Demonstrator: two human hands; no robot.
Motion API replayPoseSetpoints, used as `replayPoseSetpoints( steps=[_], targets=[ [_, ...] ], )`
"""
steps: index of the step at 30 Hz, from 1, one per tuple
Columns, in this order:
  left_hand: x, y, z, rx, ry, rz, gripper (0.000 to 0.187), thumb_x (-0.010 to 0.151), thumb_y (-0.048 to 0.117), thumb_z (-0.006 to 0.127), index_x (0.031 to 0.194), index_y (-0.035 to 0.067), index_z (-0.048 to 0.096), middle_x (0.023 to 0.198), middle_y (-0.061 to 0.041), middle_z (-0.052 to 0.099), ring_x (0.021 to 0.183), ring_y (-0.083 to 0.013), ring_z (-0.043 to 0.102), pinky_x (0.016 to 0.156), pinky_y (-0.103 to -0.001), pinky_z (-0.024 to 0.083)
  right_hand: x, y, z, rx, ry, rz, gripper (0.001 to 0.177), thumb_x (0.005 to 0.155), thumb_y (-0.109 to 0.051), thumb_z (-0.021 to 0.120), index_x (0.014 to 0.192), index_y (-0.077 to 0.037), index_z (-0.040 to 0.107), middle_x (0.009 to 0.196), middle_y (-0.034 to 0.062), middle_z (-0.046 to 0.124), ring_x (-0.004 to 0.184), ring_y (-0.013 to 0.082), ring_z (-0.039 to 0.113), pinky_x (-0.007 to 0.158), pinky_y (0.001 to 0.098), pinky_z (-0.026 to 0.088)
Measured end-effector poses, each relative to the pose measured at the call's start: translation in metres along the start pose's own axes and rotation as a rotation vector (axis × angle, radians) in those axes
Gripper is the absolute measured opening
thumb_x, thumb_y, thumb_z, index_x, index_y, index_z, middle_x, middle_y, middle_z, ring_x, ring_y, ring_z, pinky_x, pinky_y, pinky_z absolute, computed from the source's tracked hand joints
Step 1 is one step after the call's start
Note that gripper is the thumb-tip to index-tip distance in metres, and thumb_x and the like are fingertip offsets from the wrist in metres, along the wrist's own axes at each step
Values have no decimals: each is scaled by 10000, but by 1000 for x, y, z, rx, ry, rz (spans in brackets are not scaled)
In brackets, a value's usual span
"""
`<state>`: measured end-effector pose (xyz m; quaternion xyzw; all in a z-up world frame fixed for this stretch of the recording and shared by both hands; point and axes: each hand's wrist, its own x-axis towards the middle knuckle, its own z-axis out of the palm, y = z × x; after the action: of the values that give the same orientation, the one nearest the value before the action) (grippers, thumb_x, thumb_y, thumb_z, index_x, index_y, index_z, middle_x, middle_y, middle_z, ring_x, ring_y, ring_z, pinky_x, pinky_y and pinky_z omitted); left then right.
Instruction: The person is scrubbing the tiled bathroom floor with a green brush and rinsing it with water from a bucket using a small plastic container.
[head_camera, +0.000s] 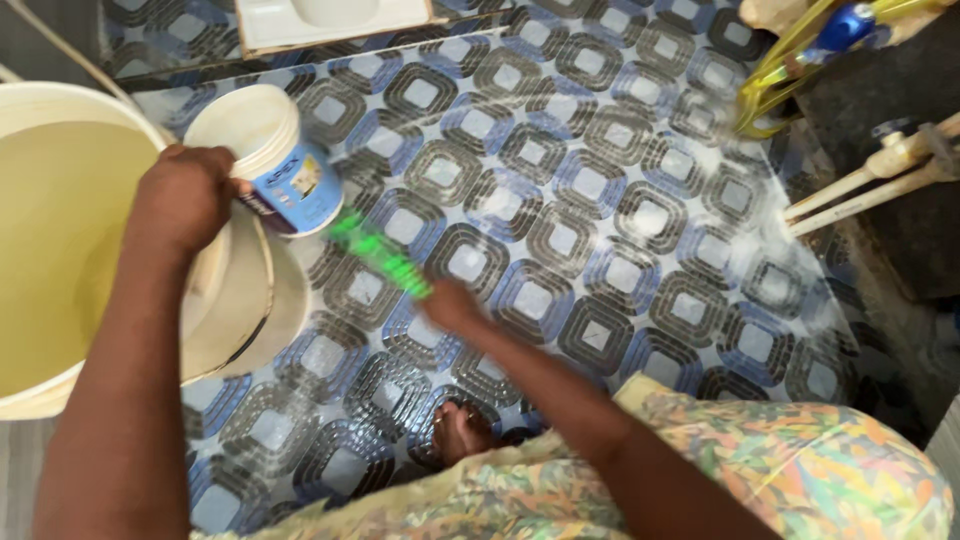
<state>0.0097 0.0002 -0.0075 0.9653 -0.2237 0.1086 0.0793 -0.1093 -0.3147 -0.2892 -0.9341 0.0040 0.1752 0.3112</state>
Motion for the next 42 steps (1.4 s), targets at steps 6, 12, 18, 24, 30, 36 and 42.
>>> replayPoseSetpoints(
  steps=[6, 12, 18, 24, 30, 36, 42],
  targets=[
    [-4, -3, -1, -25, -39, -30, 195, 984, 245, 745, 937, 67, 680, 968, -147, 713, 1052, -384, 633, 883, -485, 513, 50, 78, -32, -457, 145, -241, 197, 986, -414, 688, 1045, -253, 785, 930, 80, 767, 836, 256, 705, 793, 475, 559],
    [-5, 0, -7, -21, -28, 0, 217, 994, 266, 745, 945, 66, 674, 897, -141, 700, 996, -385, 643, 873, -480, 521, 35, 297, -233, 120, 767, 310, 298, 883, -205, 708, 1106, -14, 658, 942, 219, 730, 863, 386, 718, 736, 505, 565],
    [0, 5, -11, -4, -38, 3, 228, 968, 284, 751, 954, 70, 671, 945, -136, 706, 977, -380, 648, 849, -480, 523, 97, 283, -241, 27, 649, 448, 400, 926, -269, 696, 1271, -102, 583, 994, 226, 725, 910, 396, 709, 775, 505, 555],
    [0, 6, -11, -2, -29, -3, 234, 966, 287, 754, 957, 70, 669, 947, -132, 710, 974, -376, 646, 846, -477, 523, 131, 52, -53, -52, 161, -20, 538, 944, -346, 653, 1446, -209, 517, 1055, 207, 735, 948, 388, 717, 823, 497, 564],
    [0, 5, -11, -8, -18, 11, 228, 976, 276, 748, 961, 66, 663, 959, -137, 707, 993, -379, 642, 855, -479, 518, 73, -65, -59, 8, -58, -89, 662, 899, -404, 663, 1530, -306, 489, 1088, 163, 748, 962, 342, 733, 839, 467, 574],
    [1, 8, -12, -41, -11, 7, 219, 974, 263, 736, 943, 59, 662, 964, -154, 710, 997, -393, 643, 858, -493, 511, 129, 165, -172, 6, 404, 45, 407, 897, -293, 675, 1267, -147, 589, 975, 184, 737, 843, 353, 712, 717, 480, 557],
    [6, 6, -11, -65, -21, -13, 257, 943, 285, 751, 921, 46, 658, 944, -170, 708, 979, -413, 635, 848, -507, 504, 92, 289, -273, 152, 713, 520, 284, 877, -286, 715, 1045, -65, 652, 983, 204, 728, 866, 364, 713, 702, 497, 554]
  ],
)
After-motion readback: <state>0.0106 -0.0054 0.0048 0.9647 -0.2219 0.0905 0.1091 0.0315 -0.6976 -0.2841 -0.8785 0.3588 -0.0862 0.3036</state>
